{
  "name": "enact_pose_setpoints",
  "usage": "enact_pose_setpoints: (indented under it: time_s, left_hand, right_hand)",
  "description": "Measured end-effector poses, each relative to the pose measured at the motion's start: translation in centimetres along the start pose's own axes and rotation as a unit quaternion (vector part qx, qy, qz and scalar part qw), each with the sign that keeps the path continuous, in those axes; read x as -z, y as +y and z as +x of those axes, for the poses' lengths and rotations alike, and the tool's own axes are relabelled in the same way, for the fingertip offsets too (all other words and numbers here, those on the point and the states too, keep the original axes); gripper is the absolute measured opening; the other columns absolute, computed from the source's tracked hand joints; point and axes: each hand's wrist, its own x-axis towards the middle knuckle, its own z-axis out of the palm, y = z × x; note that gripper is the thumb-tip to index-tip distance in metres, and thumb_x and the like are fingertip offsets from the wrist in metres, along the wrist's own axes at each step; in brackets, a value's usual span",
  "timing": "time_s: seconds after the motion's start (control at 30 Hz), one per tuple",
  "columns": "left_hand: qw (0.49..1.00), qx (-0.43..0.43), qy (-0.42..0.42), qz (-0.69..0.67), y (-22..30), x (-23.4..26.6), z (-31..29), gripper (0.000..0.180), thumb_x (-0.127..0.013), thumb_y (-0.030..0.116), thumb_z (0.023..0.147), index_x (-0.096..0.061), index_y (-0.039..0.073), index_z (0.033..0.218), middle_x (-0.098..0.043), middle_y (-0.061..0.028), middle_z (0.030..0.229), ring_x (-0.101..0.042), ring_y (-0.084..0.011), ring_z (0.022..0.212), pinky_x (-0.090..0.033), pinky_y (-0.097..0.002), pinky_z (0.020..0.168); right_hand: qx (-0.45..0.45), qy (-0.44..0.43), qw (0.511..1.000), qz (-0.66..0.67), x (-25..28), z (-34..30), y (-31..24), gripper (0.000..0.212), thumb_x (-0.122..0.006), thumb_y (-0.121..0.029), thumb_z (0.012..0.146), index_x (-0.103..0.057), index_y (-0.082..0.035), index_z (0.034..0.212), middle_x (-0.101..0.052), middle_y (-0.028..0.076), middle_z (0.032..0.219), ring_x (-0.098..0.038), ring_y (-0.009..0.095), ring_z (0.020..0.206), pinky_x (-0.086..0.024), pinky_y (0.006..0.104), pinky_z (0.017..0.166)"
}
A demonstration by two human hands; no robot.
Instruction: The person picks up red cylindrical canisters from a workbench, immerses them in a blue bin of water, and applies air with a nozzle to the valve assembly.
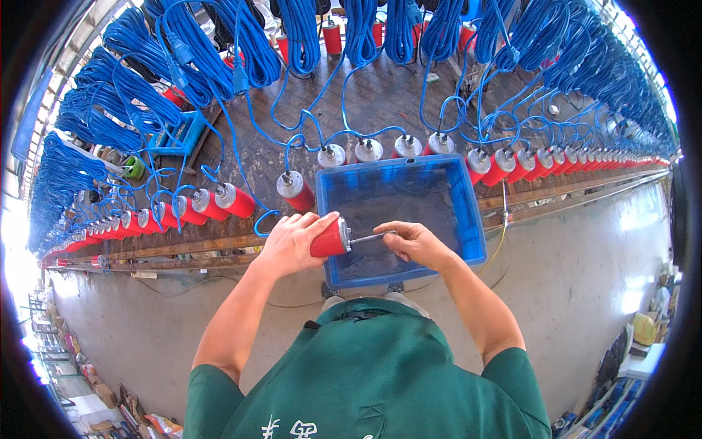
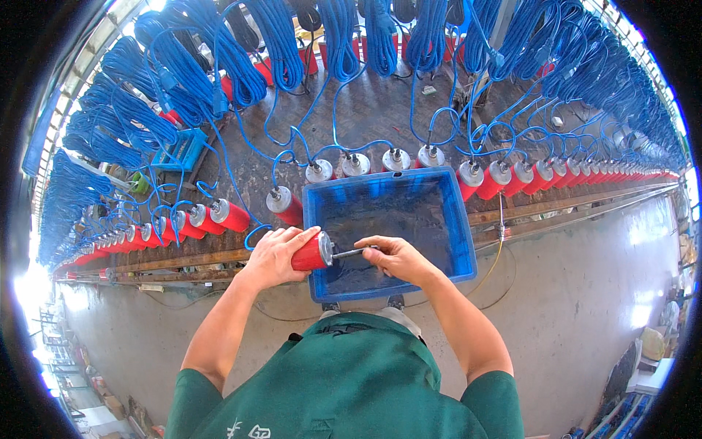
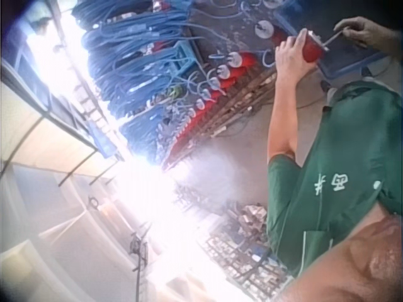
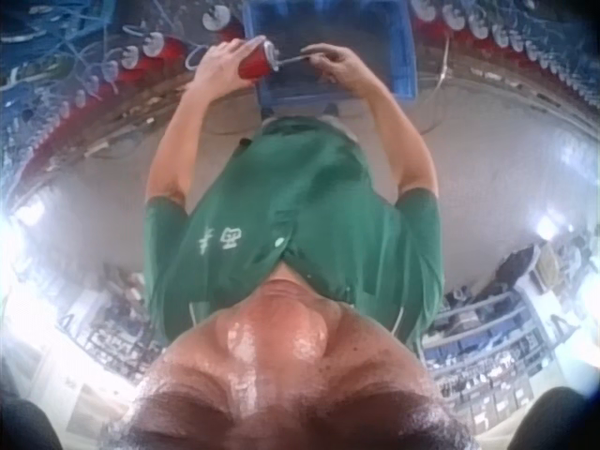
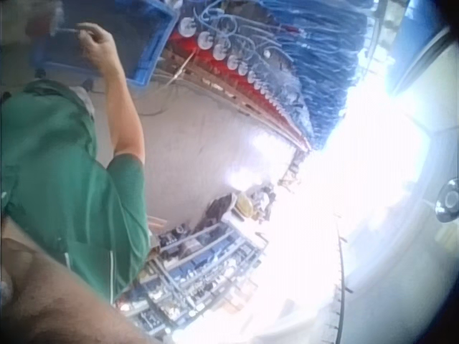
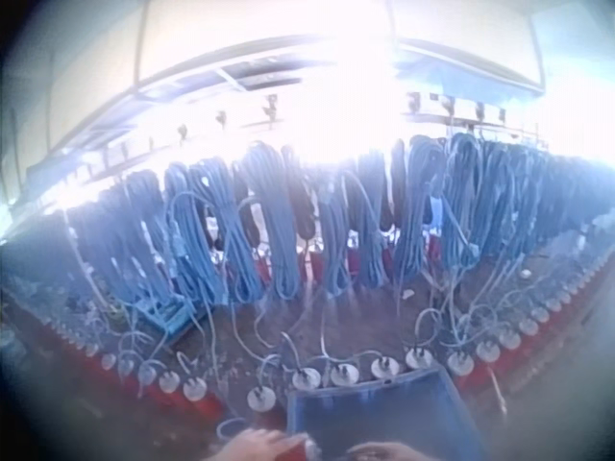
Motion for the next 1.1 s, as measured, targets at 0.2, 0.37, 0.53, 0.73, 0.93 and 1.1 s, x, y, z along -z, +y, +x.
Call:
enact_pose_setpoints:
  time_s: [0.2,0.37,0.53,0.73,0.93,1.1]
  left_hand:
    - [0.999,0.021,-0.030,-0.005,0.0,0.3,0.2,0.107,-0.093,0.033,0.066,-0.048,0.021,0.162,-0.068,-0.0094,0.132,-0.066,-0.0323,0.117,-0.049,-0.0448,0.104]
    - [0.999,0.021,-0.040,0.003,0.4,0.6,0.5,0.106,-0.093,0.032,0.067,-0.048,0.021,0.162,-0.068,-0.0097,0.133,-0.065,-0.0324,0.118,-0.049,-0.0451,0.104]
    - [1.000,0.005,-0.022,0.016,0.3,0.1,0.2,0.104,-0.093,0.032,0.067,-0.049,0.023,0.161,-0.068,-0.0090,0.130,-0.065,-0.0313,0.116,-0.050,-0.0450,0.101]
    - [0.999,-0.010,-0.027,0.044,0.3,0.0,0.1,0.105,-0.093,0.031,0.066,-0.050,0.022,0.161,-0.067,-0.0092,0.132,-0.065,-0.0314,0.117,-0.049,-0.0448,0.103]
    - [0.999,-0.001,-0.018,0.026,0.4,0.0,0.1,0.105,-0.093,0.030,0.066,-0.050,0.022,0.161,-0.068,-0.0086,0.130,-0.066,-0.0313,0.116,-0.049,-0.0452,0.103]
    - [1.000,0.003,-0.014,0.028,0.3,-0.1,0.0,0.104,-0.093,0.031,0.066,-0.050,0.022,0.161,-0.068,-0.0087,0.130,-0.066,-0.0313,0.116,-0.049,-0.0455,0.103]
  right_hand:
    - [0.100,0.002,0.980,-0.173,0.1,0.2,-1.0,0.044,-0.071,-0.013,0.104,-0.064,-0.015,0.148,-0.063,0.002,0.085,-0.058,0.015,0.072,-0.051,0.0355,0.071]
    - [0.111,0.065,0.810,-0.573,-0.7,1.0,-1.9,0.035,-0.078,-0.026,0.095,-0.071,-0.008,0.124,-0.075,0.022,0.090,-0.075,0.038,0.098,-0.059,0.0472,0.081]
    - [0.047,0.026,0.837,-0.544,0.1,1.1,-1.0,0.035,-0.078,-0.037,0.095,-0.074,-0.003,0.099,-0.073,0.023,0.080,-0.078,0.035,0.088,-0.059,0.0474,0.075]
    - [-0.103,0.006,0.994,-0.023,0.2,-0.4,-1.0,0.044,-0.064,-0.047,0.110,-0.071,-0.007,0.127,-0.057,-0.003,0.083,-0.049,0.005,0.068,-0.042,0.0217,0.057]
    - [-0.034,-0.067,0.994,-0.083,1.3,0.0,0.1,0.043,-0.068,-0.031,0.110,-0.062,-0.010,0.146,-0.056,-0.002,0.086,-0.053,0.008,0.073,-0.049,0.0255,0.063]
    - [0.126,-0.007,0.926,-0.356,0.4,-0.4,-1.5,0.060,-0.075,-0.018,0.100,-0.052,-0.010,0.155,-0.069,0.010,0.092,-0.069,0.024,0.083,-0.057,0.0394,0.079]
